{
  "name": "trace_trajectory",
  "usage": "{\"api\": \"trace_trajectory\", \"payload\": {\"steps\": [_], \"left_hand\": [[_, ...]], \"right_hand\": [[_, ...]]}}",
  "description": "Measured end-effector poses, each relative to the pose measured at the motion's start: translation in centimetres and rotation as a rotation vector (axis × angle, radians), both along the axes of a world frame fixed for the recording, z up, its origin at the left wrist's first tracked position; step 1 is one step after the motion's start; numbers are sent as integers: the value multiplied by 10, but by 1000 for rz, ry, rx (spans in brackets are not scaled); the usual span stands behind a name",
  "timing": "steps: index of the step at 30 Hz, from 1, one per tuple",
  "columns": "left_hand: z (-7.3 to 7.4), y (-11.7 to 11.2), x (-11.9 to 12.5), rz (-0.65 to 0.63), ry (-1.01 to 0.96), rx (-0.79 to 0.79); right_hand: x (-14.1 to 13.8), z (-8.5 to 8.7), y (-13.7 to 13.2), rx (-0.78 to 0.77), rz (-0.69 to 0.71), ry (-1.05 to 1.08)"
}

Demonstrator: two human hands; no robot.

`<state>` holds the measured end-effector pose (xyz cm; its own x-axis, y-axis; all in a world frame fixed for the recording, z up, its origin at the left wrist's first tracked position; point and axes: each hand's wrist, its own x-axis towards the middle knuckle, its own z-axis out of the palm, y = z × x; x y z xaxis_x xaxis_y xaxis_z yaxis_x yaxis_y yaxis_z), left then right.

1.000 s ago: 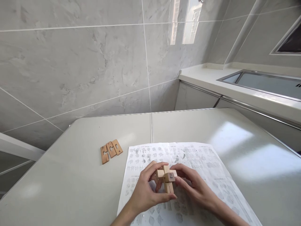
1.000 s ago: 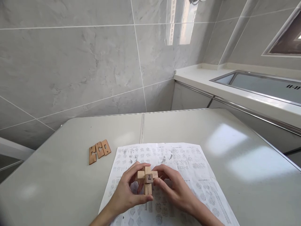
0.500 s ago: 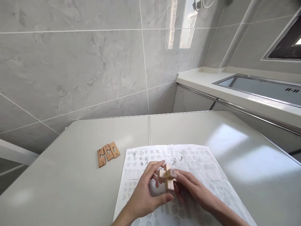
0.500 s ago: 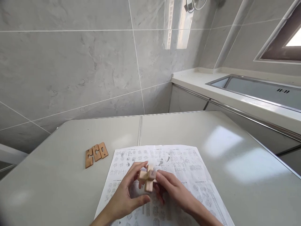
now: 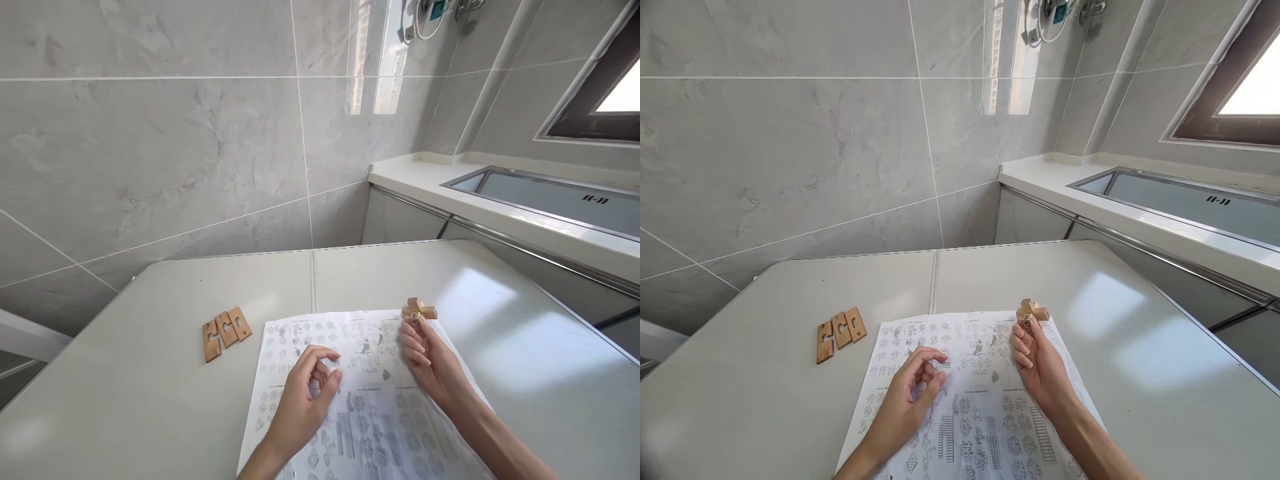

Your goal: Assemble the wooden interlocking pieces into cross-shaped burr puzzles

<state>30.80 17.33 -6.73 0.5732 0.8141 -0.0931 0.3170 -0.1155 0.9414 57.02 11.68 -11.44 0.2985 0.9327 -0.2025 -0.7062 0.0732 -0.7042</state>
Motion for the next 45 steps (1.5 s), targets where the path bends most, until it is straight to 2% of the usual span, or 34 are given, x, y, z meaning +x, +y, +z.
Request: {"api": "trace_trajectory", "payload": {"steps": [3,9,12,15,18,20,22,24,26,29,32,34,40,45], "left_hand": [[-1,0,-1,-12,3,12],[-4,0,-2,-13,5,54],[-5,6,-6,9,54,163],[-8,24,-18,79,133,434],[-12,55,-43,237,292,777],[-15,78,-66,388,422,907],[-19,97,-89,495,532,969],[-23,111,-109,502,611,961],[-26,121,-125,457,652,922],[-29,130,-138,412,652,806],[-29,133,-142,355,624,677],[-28,134,-142,346,619,653],[-28,132,-144,357,621,663],[-26,127,-143,385,640,752]], "right_hand": [[6,-2,1,15,-111,301],[8,-1,0,19,-133,363],[3,1,-1,11,-133,374],[-10,7,-3,-41,-113,261],[-27,14,-6,-101,-21,-21],[-36,17,-8,-117,76,-183],[-42,18,-10,-120,136,-303],[-44,16,-11,-112,164,-374],[-43,13,-12,-103,185,-402],[-41,10,-12,-101,204,-414],[-40,10,-13,-106,227,-450],[-40,10,-14,-109,237,-469],[-40,6,-14,-89,258,-467],[-41,10,-14,-92,273,-500]]}}
